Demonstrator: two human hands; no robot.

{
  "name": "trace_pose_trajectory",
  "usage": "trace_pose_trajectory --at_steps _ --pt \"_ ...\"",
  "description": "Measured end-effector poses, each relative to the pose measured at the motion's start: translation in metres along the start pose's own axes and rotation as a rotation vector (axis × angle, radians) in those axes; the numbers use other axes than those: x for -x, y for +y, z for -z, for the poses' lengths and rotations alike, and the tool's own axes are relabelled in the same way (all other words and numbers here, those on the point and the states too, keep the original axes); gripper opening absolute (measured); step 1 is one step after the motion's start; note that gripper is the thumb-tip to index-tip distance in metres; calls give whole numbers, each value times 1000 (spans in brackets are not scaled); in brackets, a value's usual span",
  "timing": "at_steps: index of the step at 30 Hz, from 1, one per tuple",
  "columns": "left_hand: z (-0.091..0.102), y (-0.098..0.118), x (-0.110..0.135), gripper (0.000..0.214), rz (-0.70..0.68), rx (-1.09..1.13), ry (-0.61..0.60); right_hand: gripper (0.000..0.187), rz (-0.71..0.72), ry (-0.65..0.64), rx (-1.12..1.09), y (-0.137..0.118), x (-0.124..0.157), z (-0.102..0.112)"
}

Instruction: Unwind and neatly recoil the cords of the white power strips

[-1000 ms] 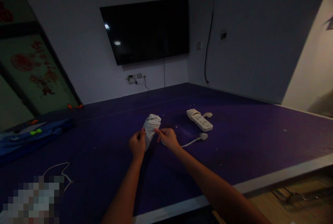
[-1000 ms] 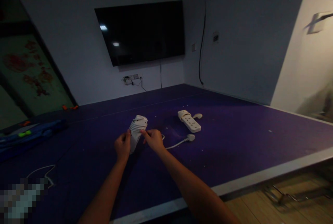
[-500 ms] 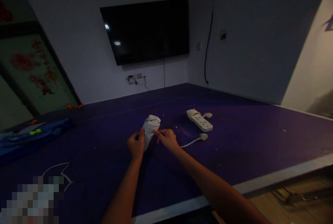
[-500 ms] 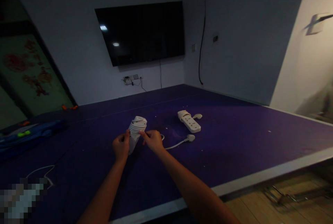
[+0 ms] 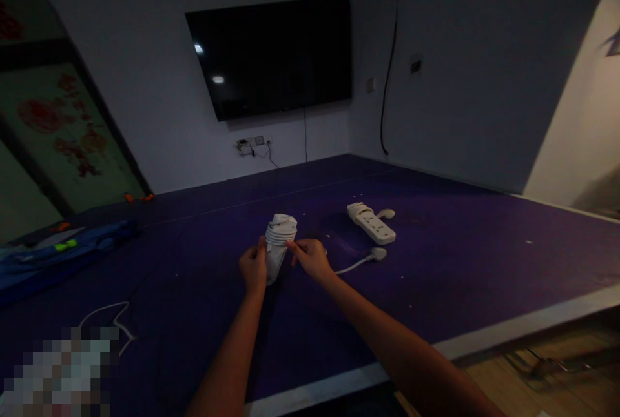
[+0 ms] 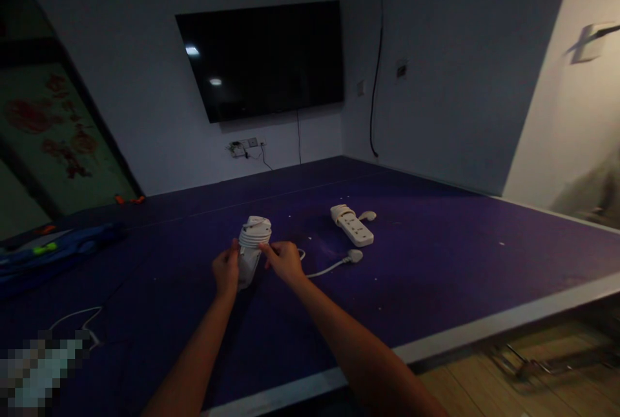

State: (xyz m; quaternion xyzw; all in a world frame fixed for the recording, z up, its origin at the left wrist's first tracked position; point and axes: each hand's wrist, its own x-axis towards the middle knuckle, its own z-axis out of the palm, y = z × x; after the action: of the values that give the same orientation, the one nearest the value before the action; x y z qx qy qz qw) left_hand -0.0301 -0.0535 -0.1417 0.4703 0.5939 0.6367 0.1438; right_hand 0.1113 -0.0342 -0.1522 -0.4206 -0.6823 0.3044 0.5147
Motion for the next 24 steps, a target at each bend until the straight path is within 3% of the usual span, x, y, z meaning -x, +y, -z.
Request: trace_pose_trajectory --at_steps 13,20,24 --pt "-1 -3 -1 59 -10 18 2 62 -1 7 22 -2 2 0" --pt "-2 1 3 54 -79 31 -105 60 -22 70 -16 1 0 0" --pt "0 7 4 53 -69 3 -65 59 -1 67 26 -2 2 1"
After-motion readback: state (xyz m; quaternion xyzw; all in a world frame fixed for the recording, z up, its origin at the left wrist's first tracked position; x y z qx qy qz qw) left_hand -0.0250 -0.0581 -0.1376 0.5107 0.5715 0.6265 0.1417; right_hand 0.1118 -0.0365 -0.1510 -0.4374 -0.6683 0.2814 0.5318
